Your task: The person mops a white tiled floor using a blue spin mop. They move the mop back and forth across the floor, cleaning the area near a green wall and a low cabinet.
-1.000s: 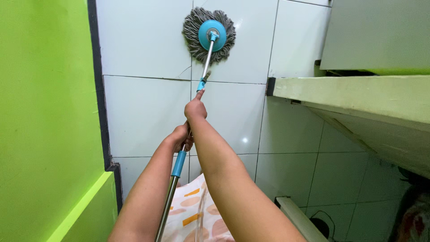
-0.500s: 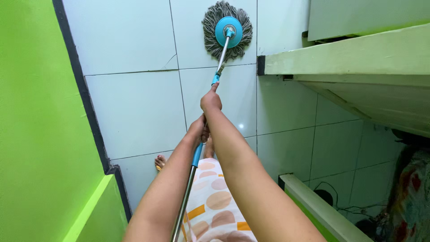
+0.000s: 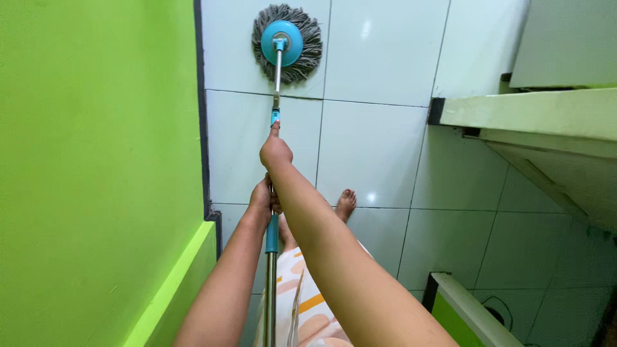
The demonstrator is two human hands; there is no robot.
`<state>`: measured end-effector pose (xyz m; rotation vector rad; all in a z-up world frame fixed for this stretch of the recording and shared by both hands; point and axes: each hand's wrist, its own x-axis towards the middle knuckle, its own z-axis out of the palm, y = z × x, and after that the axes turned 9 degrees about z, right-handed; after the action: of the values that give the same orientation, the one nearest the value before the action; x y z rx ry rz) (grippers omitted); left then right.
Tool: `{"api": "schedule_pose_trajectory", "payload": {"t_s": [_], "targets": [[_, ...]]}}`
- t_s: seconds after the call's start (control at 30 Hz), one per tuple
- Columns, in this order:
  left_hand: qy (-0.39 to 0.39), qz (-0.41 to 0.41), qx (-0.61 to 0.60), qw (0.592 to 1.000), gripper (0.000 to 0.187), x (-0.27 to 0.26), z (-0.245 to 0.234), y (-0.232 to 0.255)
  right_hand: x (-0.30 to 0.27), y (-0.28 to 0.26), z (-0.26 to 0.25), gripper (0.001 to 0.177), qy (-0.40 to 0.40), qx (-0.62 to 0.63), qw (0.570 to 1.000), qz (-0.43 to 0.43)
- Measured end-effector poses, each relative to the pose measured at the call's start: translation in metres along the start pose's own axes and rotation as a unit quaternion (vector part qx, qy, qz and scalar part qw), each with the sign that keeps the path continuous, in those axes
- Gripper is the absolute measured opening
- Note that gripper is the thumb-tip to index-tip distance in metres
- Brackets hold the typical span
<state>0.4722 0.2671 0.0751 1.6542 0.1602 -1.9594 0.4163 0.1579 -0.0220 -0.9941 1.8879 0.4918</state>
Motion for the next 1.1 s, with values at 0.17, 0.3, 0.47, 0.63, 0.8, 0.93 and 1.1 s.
{"api": "schedule_pose_trajectory", "payload": {"t_s": [0.17,0.3,0.47,0.63,0.8,0.93,1.1], "targets": [[0.022,0.048,-0.032,0.998,0.038,-0.02,-0.053,0.011,-0.025,-0.05,0.054,0.092,-0.021,-0.055,0.997,-0.059],[-0.004,-0.001,-0.015,1.0,0.051,-0.053,-0.082,0.035,-0.048,-0.066,0.085,0.09,-0.03,-0.038,0.997,-0.052],[-0.019,-0.005,0.051,0.999,0.045,-0.065,-0.066,0.054,-0.055,-0.065,0.069,0.09,-0.009,-0.029,0.999,-0.012],[-0.04,-0.022,0.097,0.994,0.044,-0.058,-0.023,0.058,-0.049,-0.046,0.017,0.09,-0.009,-0.03,0.999,0.015],[-0.097,-0.083,0.093,0.987,0.046,-0.039,0.019,0.055,-0.03,-0.01,-0.031,0.09,-0.009,0.031,0.997,0.064],[-0.097,-0.119,0.147,0.977,0.051,-0.027,0.077,0.049,-0.003,0.035,-0.072,0.092,0.001,0.088,0.992,0.093],[-0.1,-0.109,0.259,0.955,0.053,0.001,0.151,0.027,0.05,0.102,-0.122,0.096,0.014,0.127,0.982,0.141]]}}
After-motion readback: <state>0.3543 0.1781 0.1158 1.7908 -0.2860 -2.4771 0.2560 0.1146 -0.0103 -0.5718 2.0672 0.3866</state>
